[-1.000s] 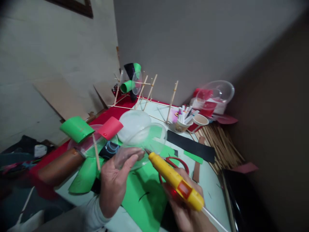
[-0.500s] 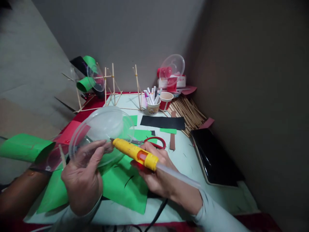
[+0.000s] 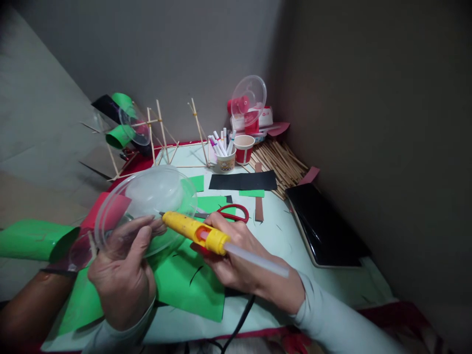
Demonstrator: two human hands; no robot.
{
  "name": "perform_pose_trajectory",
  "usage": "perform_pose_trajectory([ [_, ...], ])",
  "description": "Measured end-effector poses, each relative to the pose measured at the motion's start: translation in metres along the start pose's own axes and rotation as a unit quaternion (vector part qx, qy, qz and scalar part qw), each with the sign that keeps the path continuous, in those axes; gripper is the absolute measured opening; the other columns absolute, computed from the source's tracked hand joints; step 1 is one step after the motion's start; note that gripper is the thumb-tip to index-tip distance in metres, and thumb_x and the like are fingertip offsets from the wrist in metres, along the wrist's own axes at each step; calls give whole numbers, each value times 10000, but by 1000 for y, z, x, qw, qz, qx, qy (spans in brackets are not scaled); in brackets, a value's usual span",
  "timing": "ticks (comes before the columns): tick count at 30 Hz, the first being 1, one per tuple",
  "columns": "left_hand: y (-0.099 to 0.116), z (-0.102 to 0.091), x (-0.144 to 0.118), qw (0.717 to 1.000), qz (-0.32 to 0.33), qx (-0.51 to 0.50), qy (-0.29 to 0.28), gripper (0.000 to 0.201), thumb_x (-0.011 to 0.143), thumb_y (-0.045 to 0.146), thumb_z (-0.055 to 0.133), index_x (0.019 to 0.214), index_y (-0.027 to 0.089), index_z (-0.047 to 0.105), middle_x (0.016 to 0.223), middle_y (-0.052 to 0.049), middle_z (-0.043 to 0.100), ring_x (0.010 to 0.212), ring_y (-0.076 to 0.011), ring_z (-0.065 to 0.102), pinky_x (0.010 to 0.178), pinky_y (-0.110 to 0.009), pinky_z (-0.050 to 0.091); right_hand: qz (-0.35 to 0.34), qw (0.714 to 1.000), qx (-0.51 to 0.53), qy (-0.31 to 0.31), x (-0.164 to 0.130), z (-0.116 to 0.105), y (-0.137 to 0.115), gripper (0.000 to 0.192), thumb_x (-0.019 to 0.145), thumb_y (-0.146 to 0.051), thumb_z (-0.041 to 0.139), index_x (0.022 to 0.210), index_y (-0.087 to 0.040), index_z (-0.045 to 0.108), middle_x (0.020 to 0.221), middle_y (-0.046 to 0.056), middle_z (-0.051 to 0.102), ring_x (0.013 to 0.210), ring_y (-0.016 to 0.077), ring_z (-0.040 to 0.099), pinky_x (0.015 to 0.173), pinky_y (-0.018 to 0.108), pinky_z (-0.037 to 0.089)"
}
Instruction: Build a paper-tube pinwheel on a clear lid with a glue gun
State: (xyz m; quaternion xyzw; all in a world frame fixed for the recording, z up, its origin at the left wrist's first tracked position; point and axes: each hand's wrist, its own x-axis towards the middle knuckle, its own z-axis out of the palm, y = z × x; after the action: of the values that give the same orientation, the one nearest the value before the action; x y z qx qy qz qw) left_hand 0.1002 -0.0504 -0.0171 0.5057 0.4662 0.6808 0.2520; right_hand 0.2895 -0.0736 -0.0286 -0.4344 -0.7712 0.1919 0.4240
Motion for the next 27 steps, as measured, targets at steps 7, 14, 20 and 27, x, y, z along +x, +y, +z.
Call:
perform_pose_trajectory([
  [7, -2, -1, 0, 1000, -10, -4, -6, 102, 911, 172, 732, 970, 229, 793, 894, 62, 817, 802, -79, 786, 828, -123, 619, -36, 999, -25, 3, 0, -1, 1, 130, 976, -171, 508, 1041, -260, 439, 915, -9, 547, 657, 143, 504, 570, 282, 386],
  [14, 0, 2, 0, 1000, -9, -1, -1, 99, 905, 161, 729, 959, 217, 790, 885, 61, 815, 797, -78, 784, 816, -117, 619, -43, 999, -23, 6, 2, 1, 1, 138, 956, -177, 515, 1013, -264, 424, 873, -16, 537, 640, 149, 504, 546, 275, 394],
  [20, -3, 1, -1, 1000, -21, -11, -1, 84, 910, 188, 739, 968, 220, 791, 892, 51, 817, 808, -82, 785, 826, -121, 619, -64, 997, -44, 17, 3, -2, -1, 188, 914, -125, 491, 1047, -250, 447, 907, 14, 582, 655, 160, 549, 554, 284, 418],
  [27, -2, 1, -1, 1000, -13, -2, 3, 72, 900, 191, 744, 952, 209, 790, 889, 45, 814, 792, -94, 787, 808, -135, 631, -81, 995, -53, 18, 5, -3, -3, 187, 908, -127, 478, 1059, -234, 451, 868, 7, 587, 579, 138, 508, 522, 284, 387],
])
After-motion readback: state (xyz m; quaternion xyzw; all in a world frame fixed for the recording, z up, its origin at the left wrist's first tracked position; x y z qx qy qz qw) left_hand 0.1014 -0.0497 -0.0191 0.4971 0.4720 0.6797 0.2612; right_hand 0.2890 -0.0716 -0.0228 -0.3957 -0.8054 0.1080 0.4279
